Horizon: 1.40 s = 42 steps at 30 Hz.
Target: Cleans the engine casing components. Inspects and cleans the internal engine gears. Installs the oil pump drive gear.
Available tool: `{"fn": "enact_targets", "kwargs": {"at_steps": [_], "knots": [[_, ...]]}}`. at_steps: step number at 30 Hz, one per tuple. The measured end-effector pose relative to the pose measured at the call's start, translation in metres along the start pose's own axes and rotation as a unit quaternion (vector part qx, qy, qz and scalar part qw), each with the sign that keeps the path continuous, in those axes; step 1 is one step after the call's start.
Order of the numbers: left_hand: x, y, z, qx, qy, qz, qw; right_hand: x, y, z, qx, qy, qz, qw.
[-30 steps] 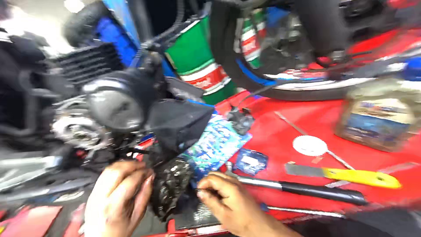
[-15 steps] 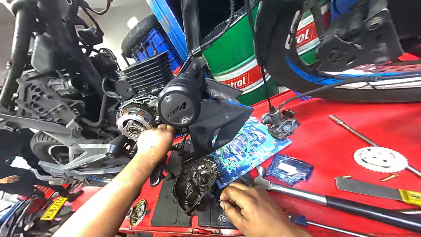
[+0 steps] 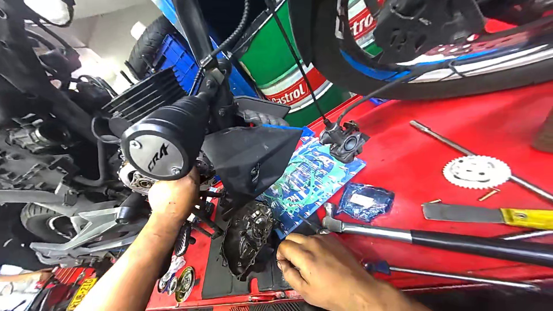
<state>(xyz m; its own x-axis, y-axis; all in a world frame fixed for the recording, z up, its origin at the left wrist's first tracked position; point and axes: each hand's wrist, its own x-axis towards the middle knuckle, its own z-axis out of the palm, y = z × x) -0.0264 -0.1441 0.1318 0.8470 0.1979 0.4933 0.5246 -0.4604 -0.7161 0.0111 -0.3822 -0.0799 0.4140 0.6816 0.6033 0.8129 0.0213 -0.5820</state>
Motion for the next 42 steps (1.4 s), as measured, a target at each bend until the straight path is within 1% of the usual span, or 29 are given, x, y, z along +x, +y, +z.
{"fn": "enact_targets", "kwargs": {"at_steps": [2,6,9,13,16,19,21,25,29,33,34,36,39,42], "knots": [[0.0,0.0,0.0,0.0,0.001,-0.002,1.0,0.0,0.0,0.0,0.0,-0.011,-0.001,1.0],[0.003,0.004,-0.006,-0.001,-0.028,-0.026,0.999,-0.001,0.0,0.003,0.014,-0.007,-0.021,1.0],[0.003,0.005,-0.008,0.006,-0.036,-0.025,0.999,-0.001,-0.002,0.004,0.009,-0.023,-0.026,0.999],[0.004,0.005,-0.006,0.013,-0.031,-0.03,0.999,-0.001,-0.002,0.002,0.002,-0.04,-0.027,0.999],[0.004,0.004,-0.001,0.026,-0.005,-0.012,1.0,-0.001,-0.002,0.0,0.0,-0.048,-0.028,0.998],[0.001,0.002,0.006,0.063,0.039,0.043,0.996,-0.001,-0.001,-0.001,-0.005,-0.046,-0.03,0.999],[-0.002,0.001,0.008,0.092,0.054,0.078,0.991,-0.002,-0.001,-0.002,-0.004,-0.047,-0.031,0.998],[-0.005,-0.004,0.013,0.104,0.087,0.124,0.983,-0.001,-0.001,-0.002,-0.004,-0.046,-0.032,0.998],[-0.005,-0.006,0.02,0.101,0.106,0.138,0.98,-0.001,-0.001,0.0,-0.014,-0.045,-0.033,0.998],[-0.006,-0.005,0.02,0.098,0.087,0.147,0.98,-0.001,-0.001,0.001,-0.013,-0.06,-0.031,0.998],[-0.006,-0.006,0.021,0.091,0.089,0.145,0.981,-0.001,0.0,0.002,-0.012,-0.054,-0.035,0.998],[-0.007,-0.007,0.022,0.069,0.105,0.143,0.982,-0.002,0.001,0.006,-0.014,-0.032,-0.047,0.998],[-0.007,-0.009,0.028,0.056,0.135,0.139,0.98,-0.002,0.002,0.006,-0.022,-0.037,-0.047,0.998],[-0.008,-0.009,0.031,0.047,0.142,0.134,0.98,-0.001,0.002,0.006,-0.017,-0.044,-0.043,0.998]]}}
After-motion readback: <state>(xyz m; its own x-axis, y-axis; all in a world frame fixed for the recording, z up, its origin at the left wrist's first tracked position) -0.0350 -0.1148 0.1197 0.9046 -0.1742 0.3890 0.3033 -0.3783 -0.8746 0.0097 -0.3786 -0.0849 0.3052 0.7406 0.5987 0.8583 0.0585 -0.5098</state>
